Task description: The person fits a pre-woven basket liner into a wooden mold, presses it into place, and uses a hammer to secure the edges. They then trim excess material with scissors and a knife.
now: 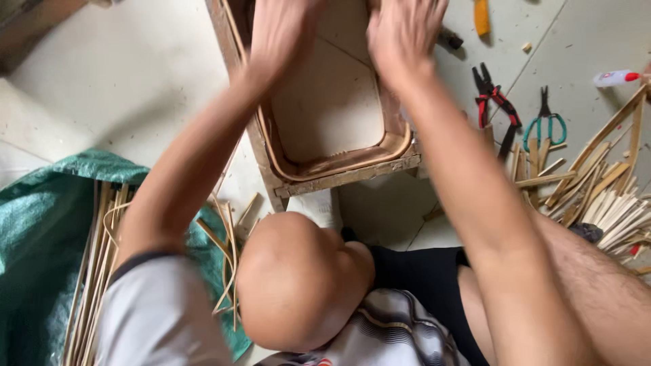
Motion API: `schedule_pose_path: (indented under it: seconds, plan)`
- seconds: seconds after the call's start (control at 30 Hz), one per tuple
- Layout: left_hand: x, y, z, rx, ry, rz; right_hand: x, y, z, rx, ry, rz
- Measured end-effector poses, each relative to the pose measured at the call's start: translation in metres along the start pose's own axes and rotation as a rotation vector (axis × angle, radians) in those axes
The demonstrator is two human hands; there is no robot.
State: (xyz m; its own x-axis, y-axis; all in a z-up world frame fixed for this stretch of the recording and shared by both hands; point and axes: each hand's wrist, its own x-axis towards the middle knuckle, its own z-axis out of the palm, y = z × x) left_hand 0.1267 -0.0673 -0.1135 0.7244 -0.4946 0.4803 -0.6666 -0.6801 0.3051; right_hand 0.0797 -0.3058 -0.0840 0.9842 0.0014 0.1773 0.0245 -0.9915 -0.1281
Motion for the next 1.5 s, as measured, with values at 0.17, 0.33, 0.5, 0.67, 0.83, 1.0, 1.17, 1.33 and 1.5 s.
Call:
schedule_pose_path:
  seconds: [0.17,0.33,0.5,0.67,0.83,1.0,1.17,1.33,1.5]
  plan:
    - [-0.142,0.095,-0.096,-0.327,-0.623,0.173,-0.04,0.005,0.031,0.155,0.141,0.122]
    - [-0.185,0.101,-0.11,-0.195,-0.468,0.17,-0.032,0.019,0.05,0.214,0.028,0.155]
    - [-0.174,0.106,-0.114,-0.065,-0.442,0.168,-0.027,0.011,0.046,0.346,-0.034,0.49]
    - [-0.178,0.105,-0.109,-0.158,-0.58,0.106,-0.017,0.021,0.055,0.166,0.02,0.317]
    - [-0.179,0.093,-0.098,-0.162,-0.58,0.147,-0.013,0.037,0.051,0.241,0.094,0.239]
    - [-0.186,0.086,-0.092,-0.007,-0.474,0.232,-0.007,0.037,0.046,0.412,-0.117,0.436]
    - [-0.187,0.095,-0.097,-0.216,-0.586,0.119,-0.012,0.046,0.037,0.421,-0.025,0.27]
    - [-0.157,0.096,-0.108,-0.287,-0.4,-0.063,-0.011,0.019,0.019,0.362,0.151,0.112]
    - [-0.078,0.036,-0.052,0.1,0.008,-0.542,-0.001,0.023,0.003,-0.008,-0.061,0.021]
